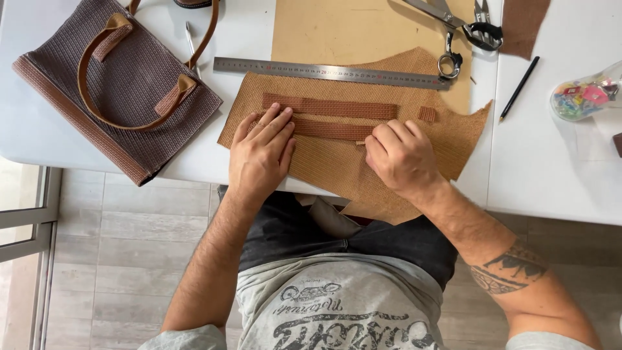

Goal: The person marks a piece of leather using a ruler and pen, cuts it with scissors, and then fits leather strips and other components onto a partially completed handbag.

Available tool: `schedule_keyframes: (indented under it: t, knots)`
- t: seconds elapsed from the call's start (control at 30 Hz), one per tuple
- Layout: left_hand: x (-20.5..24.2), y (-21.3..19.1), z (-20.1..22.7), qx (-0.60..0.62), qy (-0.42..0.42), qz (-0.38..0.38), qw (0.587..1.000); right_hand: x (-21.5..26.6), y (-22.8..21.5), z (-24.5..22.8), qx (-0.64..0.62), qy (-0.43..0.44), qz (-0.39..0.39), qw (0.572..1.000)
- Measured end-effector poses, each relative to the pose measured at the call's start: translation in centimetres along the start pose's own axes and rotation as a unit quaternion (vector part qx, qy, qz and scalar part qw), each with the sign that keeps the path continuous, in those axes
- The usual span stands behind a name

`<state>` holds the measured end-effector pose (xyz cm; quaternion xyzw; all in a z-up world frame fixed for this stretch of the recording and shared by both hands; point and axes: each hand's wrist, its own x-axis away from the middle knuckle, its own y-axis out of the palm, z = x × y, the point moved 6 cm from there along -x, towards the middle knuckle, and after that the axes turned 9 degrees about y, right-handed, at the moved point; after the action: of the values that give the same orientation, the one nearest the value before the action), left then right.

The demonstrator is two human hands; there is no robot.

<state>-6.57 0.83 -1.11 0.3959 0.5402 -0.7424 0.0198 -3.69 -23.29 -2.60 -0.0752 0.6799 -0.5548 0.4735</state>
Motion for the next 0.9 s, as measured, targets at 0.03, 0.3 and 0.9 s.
schedule_keyframes:
  t: [0.03,0.3,0.9]
  knots:
    - [-0.2,0.0,-0.1,0.000,0.001,0.001,1.000,-0.3,-0.6,0.3,0.001,0.000,0.001,1.000]
    - [-0.2,0.0,0.1,0.003,-0.002,0.005,1.000,3.8,-3.9,11.0,0.092,0.109,0.012,0.990]
    - [2.7,-4.1,-9.5,-0.139,-0.026,0.052,0.989,-2.6,-1.9,0.5,-0.100,0.129,-0.043,0.986]
